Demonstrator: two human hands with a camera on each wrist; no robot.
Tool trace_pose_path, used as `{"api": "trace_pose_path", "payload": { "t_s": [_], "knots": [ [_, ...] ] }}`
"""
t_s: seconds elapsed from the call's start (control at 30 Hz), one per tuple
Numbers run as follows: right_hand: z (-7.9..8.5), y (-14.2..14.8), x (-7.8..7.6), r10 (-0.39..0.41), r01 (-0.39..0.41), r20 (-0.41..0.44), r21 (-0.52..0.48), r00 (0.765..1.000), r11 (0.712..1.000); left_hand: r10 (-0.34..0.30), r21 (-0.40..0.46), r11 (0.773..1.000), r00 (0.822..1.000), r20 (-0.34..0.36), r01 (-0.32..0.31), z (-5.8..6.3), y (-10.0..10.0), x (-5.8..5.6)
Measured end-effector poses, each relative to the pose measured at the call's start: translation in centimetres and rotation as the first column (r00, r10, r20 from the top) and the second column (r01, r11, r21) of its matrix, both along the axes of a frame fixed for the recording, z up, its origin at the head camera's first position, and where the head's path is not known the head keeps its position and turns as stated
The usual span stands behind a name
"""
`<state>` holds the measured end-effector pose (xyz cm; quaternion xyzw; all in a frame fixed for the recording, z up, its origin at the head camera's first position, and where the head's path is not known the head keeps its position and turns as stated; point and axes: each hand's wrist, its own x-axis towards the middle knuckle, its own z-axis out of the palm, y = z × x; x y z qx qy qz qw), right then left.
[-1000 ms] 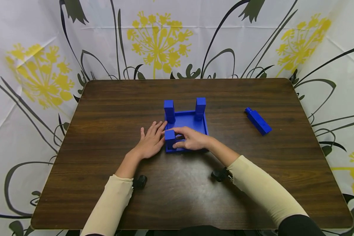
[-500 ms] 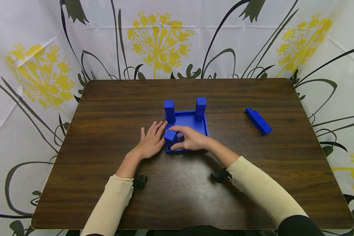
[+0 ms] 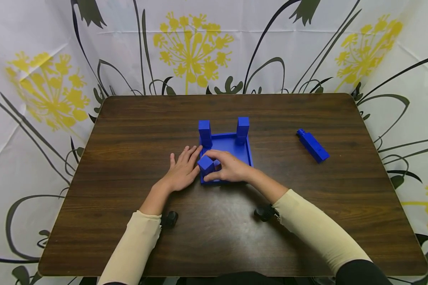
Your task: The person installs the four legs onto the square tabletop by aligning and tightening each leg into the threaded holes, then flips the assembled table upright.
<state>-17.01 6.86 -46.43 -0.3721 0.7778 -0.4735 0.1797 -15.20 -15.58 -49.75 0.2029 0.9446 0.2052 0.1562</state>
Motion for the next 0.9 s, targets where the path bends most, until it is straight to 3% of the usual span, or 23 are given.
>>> {"api": "trace_pose_path", "payload": {
  "t_s": [0.63,0.9],
  "knots": [
    [-0.17,-0.61,0.66,-0.115,0.117,-0.082,0.022,0.99,0.993,0.01,0.004,1.0,1.0,0.007,-0.01,-0.48,-0.08,-0.09],
    [-0.03,-0.43,0.67,-0.104,0.113,-0.139,0.063,0.985,0.992,0.005,0.006,1.0,1.0,0.002,-0.005,-0.08,0.04,0.02]
  ]
}}
